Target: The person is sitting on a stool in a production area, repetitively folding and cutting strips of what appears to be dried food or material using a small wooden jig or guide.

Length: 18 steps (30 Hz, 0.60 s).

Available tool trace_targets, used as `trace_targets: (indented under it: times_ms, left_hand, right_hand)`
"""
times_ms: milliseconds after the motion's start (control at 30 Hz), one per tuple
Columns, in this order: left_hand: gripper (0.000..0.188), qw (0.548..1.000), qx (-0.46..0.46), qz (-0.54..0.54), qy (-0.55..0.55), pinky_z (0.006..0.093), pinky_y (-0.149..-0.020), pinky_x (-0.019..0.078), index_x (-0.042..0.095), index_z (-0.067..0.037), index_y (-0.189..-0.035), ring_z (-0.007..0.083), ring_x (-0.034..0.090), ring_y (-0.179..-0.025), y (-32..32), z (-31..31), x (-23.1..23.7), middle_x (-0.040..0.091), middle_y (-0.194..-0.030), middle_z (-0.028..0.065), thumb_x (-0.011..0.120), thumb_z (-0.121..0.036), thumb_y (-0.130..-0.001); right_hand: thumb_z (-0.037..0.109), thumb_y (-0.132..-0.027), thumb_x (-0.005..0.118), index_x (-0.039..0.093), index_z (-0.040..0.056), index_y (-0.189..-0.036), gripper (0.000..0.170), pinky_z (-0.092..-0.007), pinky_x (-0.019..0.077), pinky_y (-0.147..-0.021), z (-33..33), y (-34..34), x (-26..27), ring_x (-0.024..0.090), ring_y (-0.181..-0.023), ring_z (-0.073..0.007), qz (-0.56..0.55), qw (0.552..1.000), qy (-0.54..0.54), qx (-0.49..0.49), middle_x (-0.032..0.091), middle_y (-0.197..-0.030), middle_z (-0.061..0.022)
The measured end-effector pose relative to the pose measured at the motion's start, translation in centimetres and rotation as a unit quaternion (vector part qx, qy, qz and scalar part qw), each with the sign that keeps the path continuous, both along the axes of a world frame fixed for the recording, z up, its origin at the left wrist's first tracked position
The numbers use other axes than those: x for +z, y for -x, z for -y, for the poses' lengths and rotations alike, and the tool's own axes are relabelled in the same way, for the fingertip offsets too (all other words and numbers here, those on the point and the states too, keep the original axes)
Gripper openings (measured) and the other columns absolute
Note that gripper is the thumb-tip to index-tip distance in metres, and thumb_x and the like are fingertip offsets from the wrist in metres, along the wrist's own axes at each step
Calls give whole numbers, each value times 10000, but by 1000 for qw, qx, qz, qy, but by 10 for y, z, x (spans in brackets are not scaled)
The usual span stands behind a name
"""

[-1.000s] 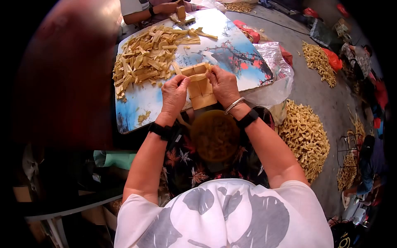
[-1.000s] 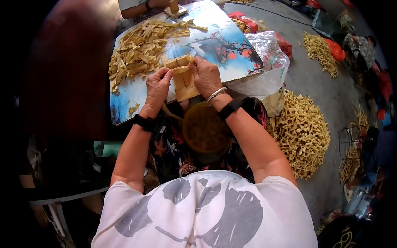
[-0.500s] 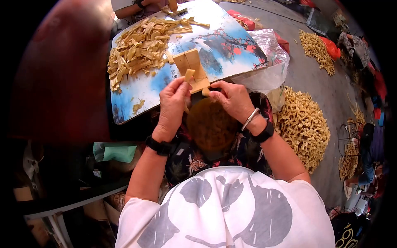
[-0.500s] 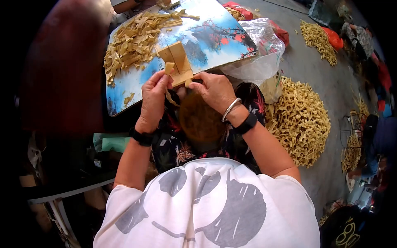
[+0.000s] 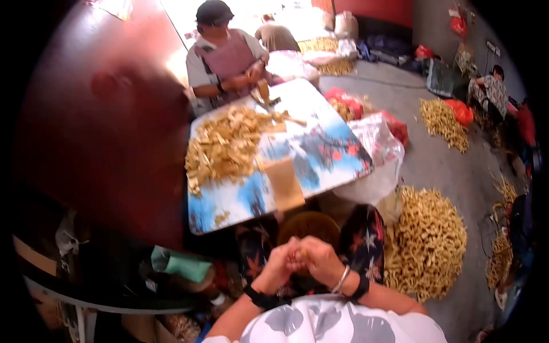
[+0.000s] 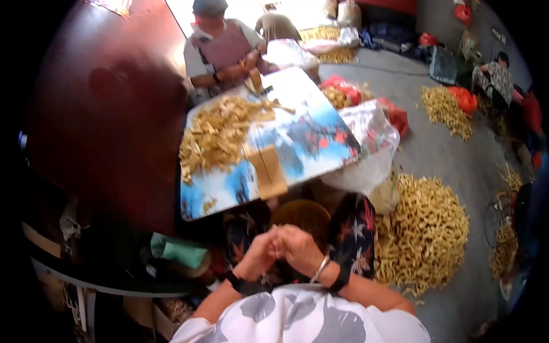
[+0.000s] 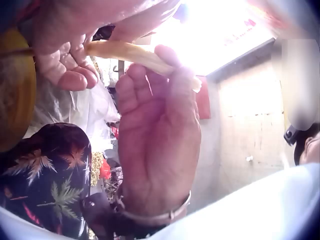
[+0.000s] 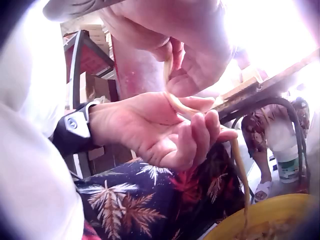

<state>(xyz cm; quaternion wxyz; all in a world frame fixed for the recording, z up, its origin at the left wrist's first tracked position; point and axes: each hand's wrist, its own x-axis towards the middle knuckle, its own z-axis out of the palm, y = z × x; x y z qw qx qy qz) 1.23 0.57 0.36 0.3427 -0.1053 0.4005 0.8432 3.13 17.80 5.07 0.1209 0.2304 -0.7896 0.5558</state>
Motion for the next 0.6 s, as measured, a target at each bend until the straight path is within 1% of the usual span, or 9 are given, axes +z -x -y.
trace_targets:
  times_ms: [33,67,200,233,267,333,433,467,600]
  left_hand:
    - [247,994,40,-13,97,267,-666,532,651,-17,-1078,152,650,-777,1,-10,6,671,-917,63,592,-238,-985]
    - [209,996,36,17,76,258,-675,535,641,4,-1121,152,652,-798,2,-10,11,667,-953,71,581,-142,-984]
    - [221,965,-49,-146,211,219,-653,506,658,11,-1112,75,618,-756,1,-10,2,661,-901,-12,605,-148,-967]
    - [222,925,-90,-179,324,264,-640,513,679,-35,-1102,156,657,-703,-1,-8,3,694,-879,25,655,-157,-918]
    - [219,846,-103,-334,403,303,-649,523,687,-64,-1090,224,667,-726,-5,-8,11,699,-882,66,668,-151,-890]
    - [184,633,-126,-560,519,417,-695,535,698,-118,-1019,374,643,-798,-10,-12,29,656,-888,148,667,-115,-838]
    - [135,569,-188,-588,544,440,-699,537,665,-103,-956,358,641,-783,-18,-15,53,606,-853,120,647,-76,-826]
    - [138,540,-150,-621,548,420,-635,525,597,-54,-897,335,619,-728,-21,-19,63,545,-818,122,626,-2,-772]
    - [226,464,-33,-661,589,356,-559,532,608,-43,-997,296,624,-702,-17,-29,84,541,-799,119,625,9,-777]
  right_hand:
    - [112,-861,670,611,35,-893,102,-413,520,-692,5,-9,3,624,-809,-388,-27,999,4,28,624,-864,-184]
    - [125,-877,663,615,36,-898,103,-413,522,-698,4,-19,11,628,-809,-383,-19,999,1,36,626,-865,-183]
    - [160,-881,669,651,44,-921,124,-406,538,-712,-1,-25,5,640,-820,-355,-62,997,-50,-20,645,-885,-156]
    - [155,-879,669,654,41,-929,126,-400,539,-718,-4,-24,5,640,-824,-352,-70,995,-57,-38,646,-886,-152]
    - [150,-877,669,657,38,-937,128,-395,541,-724,-7,-25,7,641,-828,-349,-78,993,-64,-57,648,-887,-148]
    - [147,-908,639,673,26,-994,153,-371,544,-763,-12,-26,11,641,-860,-336,-103,984,-97,-105,648,-907,-143]
    - [201,-980,569,677,26,-1045,216,-318,564,-705,-10,-18,-20,667,-819,-251,13,989,84,-123,653,-926,-110]
    - [269,-1031,494,674,42,-1096,297,-259,567,-604,-10,-23,-18,676,-776,-156,212,954,200,-69,652,-948,-65]
    - [282,-1033,492,610,58,-1156,282,-214,531,-488,-11,-15,-18,659,-688,-113,336,885,320,-38,642,-952,-53]
